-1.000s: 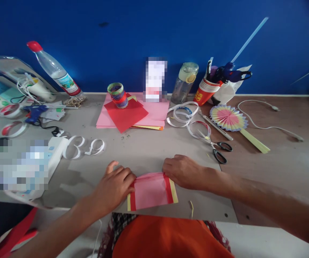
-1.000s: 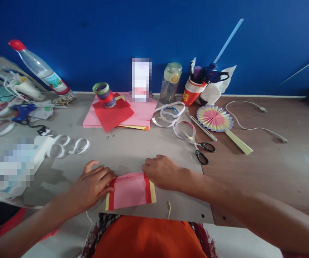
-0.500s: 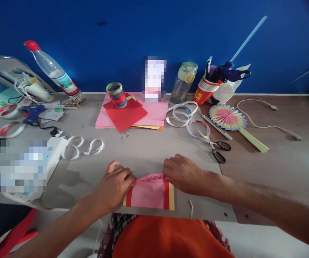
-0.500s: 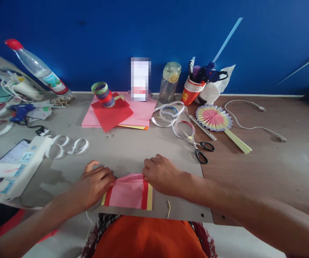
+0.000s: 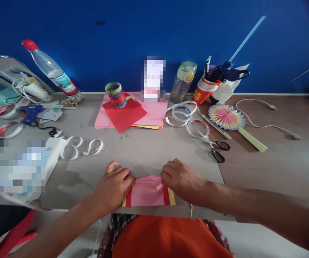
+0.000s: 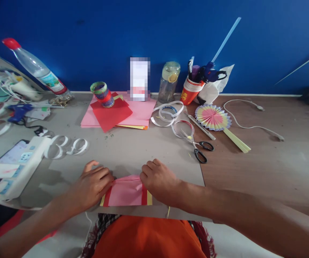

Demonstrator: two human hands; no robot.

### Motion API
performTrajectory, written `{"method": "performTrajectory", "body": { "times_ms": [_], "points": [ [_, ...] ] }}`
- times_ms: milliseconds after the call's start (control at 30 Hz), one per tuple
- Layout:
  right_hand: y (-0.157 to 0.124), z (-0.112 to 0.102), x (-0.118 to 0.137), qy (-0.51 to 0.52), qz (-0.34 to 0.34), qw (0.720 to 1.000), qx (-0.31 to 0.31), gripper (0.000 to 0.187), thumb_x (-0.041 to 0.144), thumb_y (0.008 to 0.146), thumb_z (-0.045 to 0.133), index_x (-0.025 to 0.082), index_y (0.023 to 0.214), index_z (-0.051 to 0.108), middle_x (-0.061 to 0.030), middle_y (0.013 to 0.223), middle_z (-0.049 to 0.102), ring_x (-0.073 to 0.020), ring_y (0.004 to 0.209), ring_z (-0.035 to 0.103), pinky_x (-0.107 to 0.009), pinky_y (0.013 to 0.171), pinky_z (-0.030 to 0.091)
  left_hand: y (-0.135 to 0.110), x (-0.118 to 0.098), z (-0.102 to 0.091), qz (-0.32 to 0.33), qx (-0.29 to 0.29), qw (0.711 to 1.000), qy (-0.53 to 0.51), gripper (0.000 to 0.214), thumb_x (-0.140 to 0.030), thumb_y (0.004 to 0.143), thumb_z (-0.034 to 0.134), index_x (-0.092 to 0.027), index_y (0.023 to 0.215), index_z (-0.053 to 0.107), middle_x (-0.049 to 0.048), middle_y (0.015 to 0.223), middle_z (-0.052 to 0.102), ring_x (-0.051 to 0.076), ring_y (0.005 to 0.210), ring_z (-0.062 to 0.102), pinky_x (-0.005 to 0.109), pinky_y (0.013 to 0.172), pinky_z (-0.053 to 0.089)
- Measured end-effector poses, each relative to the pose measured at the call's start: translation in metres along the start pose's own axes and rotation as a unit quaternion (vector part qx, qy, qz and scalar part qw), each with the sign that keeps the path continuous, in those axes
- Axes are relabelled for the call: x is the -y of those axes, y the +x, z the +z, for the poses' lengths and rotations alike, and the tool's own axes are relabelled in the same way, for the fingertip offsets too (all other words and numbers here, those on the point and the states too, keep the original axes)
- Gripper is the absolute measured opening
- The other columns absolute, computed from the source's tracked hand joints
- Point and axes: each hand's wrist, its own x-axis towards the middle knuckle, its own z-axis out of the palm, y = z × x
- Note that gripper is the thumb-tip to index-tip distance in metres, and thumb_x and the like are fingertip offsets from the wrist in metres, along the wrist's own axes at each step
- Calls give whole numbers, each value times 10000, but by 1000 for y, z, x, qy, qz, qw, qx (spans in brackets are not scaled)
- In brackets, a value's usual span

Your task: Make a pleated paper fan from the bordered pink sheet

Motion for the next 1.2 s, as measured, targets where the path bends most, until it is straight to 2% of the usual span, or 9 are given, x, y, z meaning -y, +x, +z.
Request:
{"method": "performTrajectory", "body": {
  "times_ms": [300,467,633,733,833,900,967,1100,1200],
  "points": [
    [1,0,-2,18,-7,1000,-9,124,33,737,549,153,768,554,-68,801,563,-189,746,437,-327,686,247,-3,0,2,-5,0,1000,15,262,-115,911,385,-195,775,594,8,746,561,162,706,506,456,957,270],
    [3,2,-8,-10,-19,997,-74,137,34,783,515,156,724,534,-55,736,538,-173,690,408,-320,656,228,-4,2,7,-9,-25,1000,17,255,-119,919,382,-195,775,579,2,744,561,156,700,512,441,952,283],
    [19,-27,-28,-50,-14,989,-142,191,71,861,460,152,716,554,-65,725,552,-169,676,409,-318,643,230,8,19,-17,-27,-79,994,67,243,-111,905,386,-181,759,568,10,737,561,168,717,530,459,956,267],
    [28,-57,-40,1,36,997,-74,145,101,842,488,147,733,572,-66,760,591,-161,684,449,-300,631,252,19,32,-42,-37,-67,997,7,213,-203,927,405,-197,810,582,5,772,605,173,747,557,441,962,258],
    [32,-72,-42,133,61,988,59,109,137,830,511,166,753,583,-23,766,623,-134,672,495,-262,599,279,27,38,-54,-25,60,989,-136,180,-257,909,450,-210,795,581,-41,743,625,135,675,548,372,906,287],
    [33,-66,-38,165,66,978,111,112,137,829,505,172,771,595,-16,789,639,-130,682,520,-253,590,286,30,38,-50,-27,123,975,-183,166,-240,884,471,-204,756,571,-65,699,614,110,609,516,351,870,290],
    [33,-48,-34,136,59,983,112,116,138,834,501,162,787,605,-36,810,644,-144,712,534,-264,614,293,31,34,-39,-39,133,974,-180,156,-213,863,474,-194,732,556,-61,690,608,113,617,517,351,854,287],
    [28,-8,-23,34,17,999,39,90,117,828,512,141,802,595,-67,804,614,-172,730,505,-299,646,266,26,21,-13,-54,70,992,-86,145,-167,849,463,-184,724,535,-16,719,605,156,700,548,392,875,285],
    [21,6,-17,-22,-9,999,-43,90,96,821,527,147,759,569,-64,761,570,-173,709,449,-315,637,221,16,11,1,-28,-2,999,32,153,-114,853,448,-186,758,543,10,765,592,176,734,535,425,905,286]
  ]
}}
